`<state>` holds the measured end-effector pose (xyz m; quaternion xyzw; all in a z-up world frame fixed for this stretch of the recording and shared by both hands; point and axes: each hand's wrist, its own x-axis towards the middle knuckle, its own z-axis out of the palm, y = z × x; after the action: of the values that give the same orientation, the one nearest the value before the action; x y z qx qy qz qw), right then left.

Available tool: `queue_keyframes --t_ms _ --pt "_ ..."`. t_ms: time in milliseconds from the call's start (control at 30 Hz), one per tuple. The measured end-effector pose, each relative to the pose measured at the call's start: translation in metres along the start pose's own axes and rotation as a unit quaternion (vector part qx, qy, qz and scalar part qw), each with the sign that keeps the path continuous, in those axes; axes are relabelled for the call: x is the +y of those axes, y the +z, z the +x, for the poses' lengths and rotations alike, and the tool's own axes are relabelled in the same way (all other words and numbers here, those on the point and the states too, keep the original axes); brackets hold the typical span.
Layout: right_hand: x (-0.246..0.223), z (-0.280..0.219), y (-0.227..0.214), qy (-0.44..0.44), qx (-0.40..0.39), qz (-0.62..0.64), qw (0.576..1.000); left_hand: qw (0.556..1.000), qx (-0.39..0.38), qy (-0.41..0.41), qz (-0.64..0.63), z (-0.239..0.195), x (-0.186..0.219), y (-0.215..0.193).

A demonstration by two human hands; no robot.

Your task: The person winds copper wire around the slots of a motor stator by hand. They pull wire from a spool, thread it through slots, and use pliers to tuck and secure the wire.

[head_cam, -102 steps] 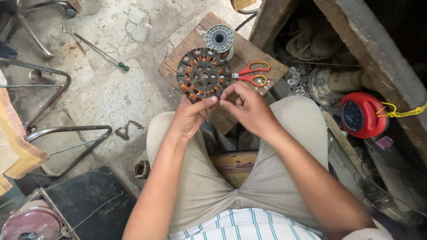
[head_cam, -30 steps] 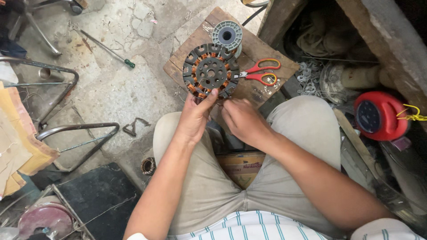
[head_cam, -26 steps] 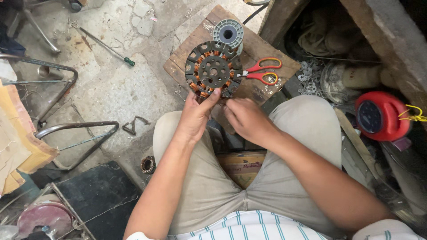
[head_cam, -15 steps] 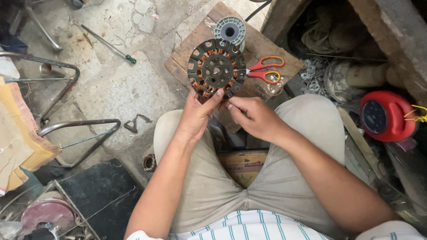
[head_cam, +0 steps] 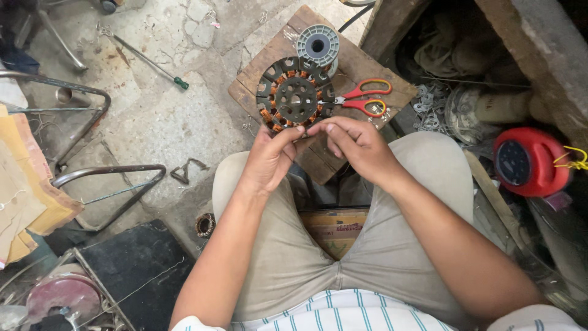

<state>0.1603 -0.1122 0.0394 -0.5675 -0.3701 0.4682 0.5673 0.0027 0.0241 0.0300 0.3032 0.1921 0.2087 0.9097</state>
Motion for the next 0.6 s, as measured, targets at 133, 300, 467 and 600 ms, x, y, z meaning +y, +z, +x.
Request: queue_keyframes --t_ms 133,300,467,600 --pt "0.001 0.005 0.002 -0.001 0.04 -0.02 0.999 0.999 0.038 -0.008 -0.009 -0.001 0.001 0.002" --pt "-0.009 0.001 0.005 -0.049 0.128 -0.219 0.966 0.999 0.045 0.009 -0.016 0.0 0.002 0.003" --pt "-0.019 -0.002 0.014 -0.024 0.166 -0.314 0.935 0.999 0.045 0.018 0.018 -0.001 0.0 0.003" --pt "-0.023 -0.003 0.018 -0.07 0.166 -0.341 0.923 0.997 0.057 0.032 0.042 0.0 -0.003 0.001"
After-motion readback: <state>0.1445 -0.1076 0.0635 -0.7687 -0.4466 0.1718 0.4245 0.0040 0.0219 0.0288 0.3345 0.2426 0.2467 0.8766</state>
